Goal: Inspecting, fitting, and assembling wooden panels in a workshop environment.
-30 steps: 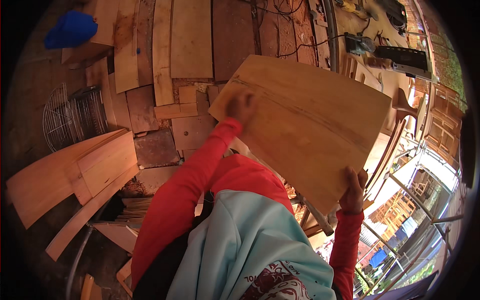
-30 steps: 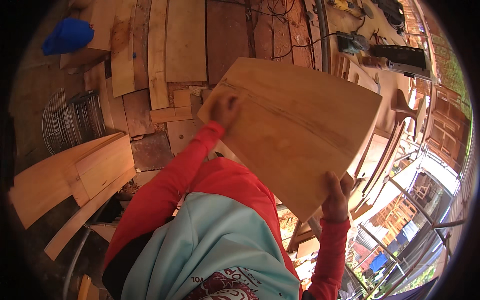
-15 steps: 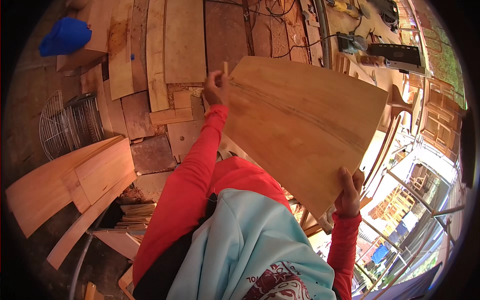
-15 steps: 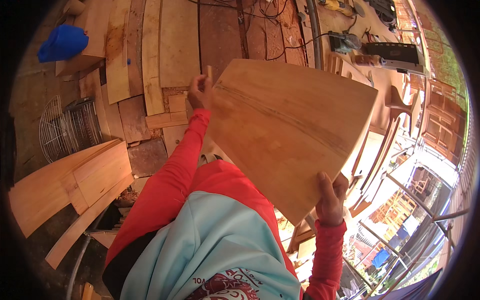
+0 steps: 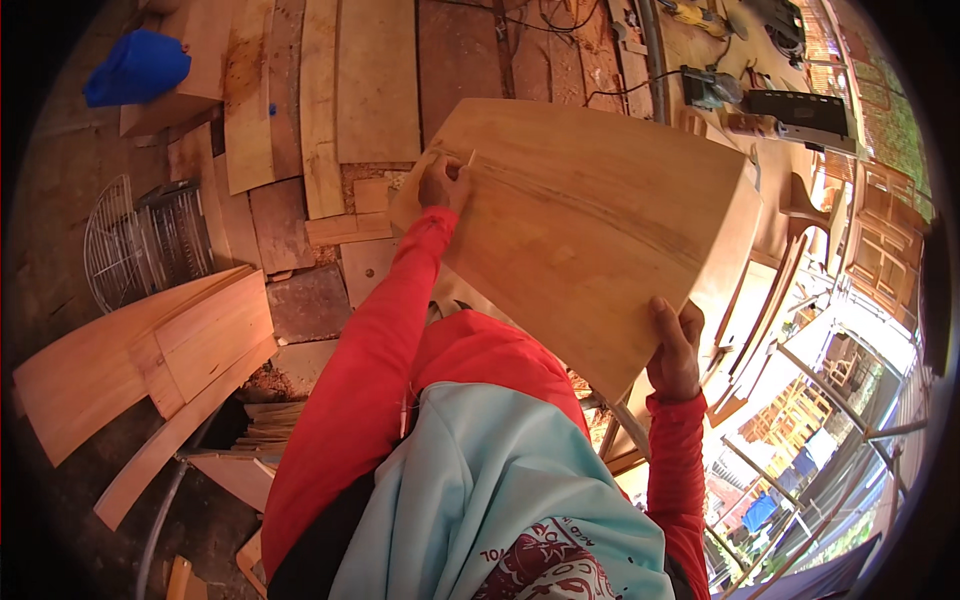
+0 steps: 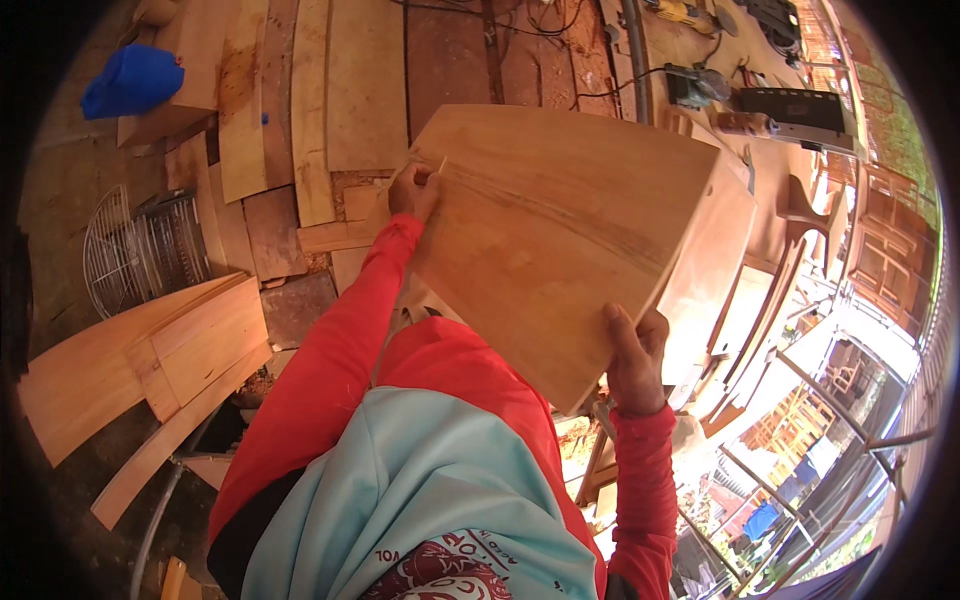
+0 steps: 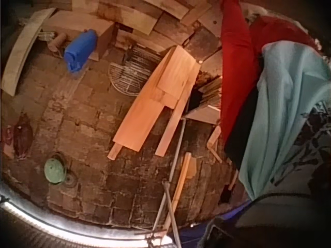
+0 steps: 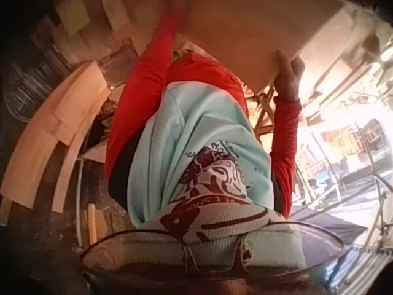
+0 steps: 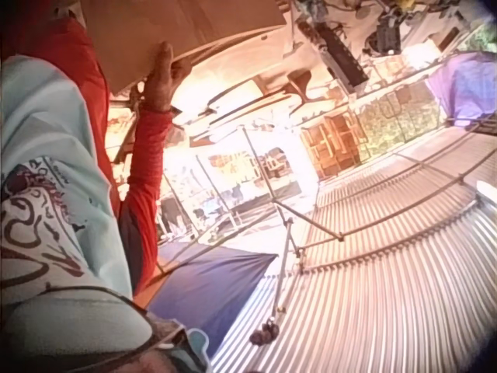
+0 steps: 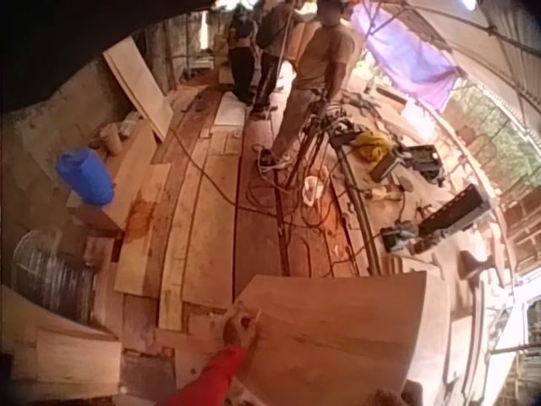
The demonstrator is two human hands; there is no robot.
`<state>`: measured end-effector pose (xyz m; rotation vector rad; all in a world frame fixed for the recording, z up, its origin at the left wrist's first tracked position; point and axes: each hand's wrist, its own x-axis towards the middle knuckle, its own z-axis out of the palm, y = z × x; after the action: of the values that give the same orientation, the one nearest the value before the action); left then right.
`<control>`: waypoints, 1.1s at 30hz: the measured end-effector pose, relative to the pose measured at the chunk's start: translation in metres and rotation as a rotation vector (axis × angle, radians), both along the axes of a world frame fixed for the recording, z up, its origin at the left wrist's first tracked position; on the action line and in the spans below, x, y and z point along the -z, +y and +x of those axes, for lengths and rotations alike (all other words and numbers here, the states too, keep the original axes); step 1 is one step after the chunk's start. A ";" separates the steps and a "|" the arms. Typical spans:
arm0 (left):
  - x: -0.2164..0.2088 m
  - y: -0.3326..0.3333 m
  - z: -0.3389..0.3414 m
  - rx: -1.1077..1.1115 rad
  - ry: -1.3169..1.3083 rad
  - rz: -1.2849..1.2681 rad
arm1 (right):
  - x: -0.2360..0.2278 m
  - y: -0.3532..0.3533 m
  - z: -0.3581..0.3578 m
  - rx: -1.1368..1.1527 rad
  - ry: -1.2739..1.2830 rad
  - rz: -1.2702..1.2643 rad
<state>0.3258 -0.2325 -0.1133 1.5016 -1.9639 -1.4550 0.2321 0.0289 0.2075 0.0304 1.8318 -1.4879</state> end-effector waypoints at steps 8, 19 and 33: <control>-0.217 0.100 -0.049 0.397 0.698 -0.128 | 0.027 -0.002 -0.010 -0.317 0.360 0.098; 0.092 -0.025 0.020 0.151 -0.236 -0.045 | -0.055 0.079 0.000 0.206 0.069 0.099; -0.045 -0.074 0.080 -0.157 0.555 0.594 | -0.019 0.006 -0.029 -0.133 0.143 0.076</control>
<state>0.4057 -0.3064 -0.0686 1.2053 -1.1192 -2.1998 0.2029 0.0354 0.2263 -0.1619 1.9632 -1.3573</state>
